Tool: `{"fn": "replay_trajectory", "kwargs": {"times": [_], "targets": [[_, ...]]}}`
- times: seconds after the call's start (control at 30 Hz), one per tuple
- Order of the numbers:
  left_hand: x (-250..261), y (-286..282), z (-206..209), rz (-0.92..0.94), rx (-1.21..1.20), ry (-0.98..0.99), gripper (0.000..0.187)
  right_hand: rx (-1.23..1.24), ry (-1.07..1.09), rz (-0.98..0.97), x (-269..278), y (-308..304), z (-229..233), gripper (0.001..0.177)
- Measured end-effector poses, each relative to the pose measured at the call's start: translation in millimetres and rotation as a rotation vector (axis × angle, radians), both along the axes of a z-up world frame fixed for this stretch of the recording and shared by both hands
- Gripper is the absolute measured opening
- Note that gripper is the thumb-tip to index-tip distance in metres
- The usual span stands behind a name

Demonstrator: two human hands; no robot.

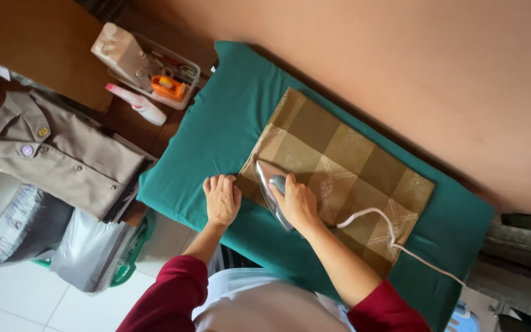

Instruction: Ironing a piece of patterned cloth on an ironing board.

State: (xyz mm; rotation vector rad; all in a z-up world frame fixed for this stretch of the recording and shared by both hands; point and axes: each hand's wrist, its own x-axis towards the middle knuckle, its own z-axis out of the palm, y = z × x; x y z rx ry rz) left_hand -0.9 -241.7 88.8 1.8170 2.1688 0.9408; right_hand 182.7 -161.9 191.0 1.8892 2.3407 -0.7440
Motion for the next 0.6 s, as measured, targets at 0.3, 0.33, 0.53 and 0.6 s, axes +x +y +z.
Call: {"fn": "replay_trajectory", "kwargs": {"times": [0.3, 0.33, 0.53, 0.6], "targets": [[-9.8, -13.6, -7.4, 0.045, 0.084, -0.136, 0.032, 0.03, 0.005, 0.039, -44.0, 9.2, -6.6, 0.054], [-16.6, -18.6, -3.0, 0.046, 0.085, -0.133, 0.032, 0.031, 0.008, 0.04, -39.0, 1.0, -8.1, 0.054], [-70.4, -42.8, 0.0, 0.308, -0.2, 0.143, 0.059, -0.012, -0.017, 0.091, -34.1, -20.5, 4.9, 0.056], [-85.7, -48.1, -2.5, 0.445, -0.251, 0.142, 0.061, -0.012, 0.038, 0.115, -40.8, -12.0, -0.7, 0.053]]}}
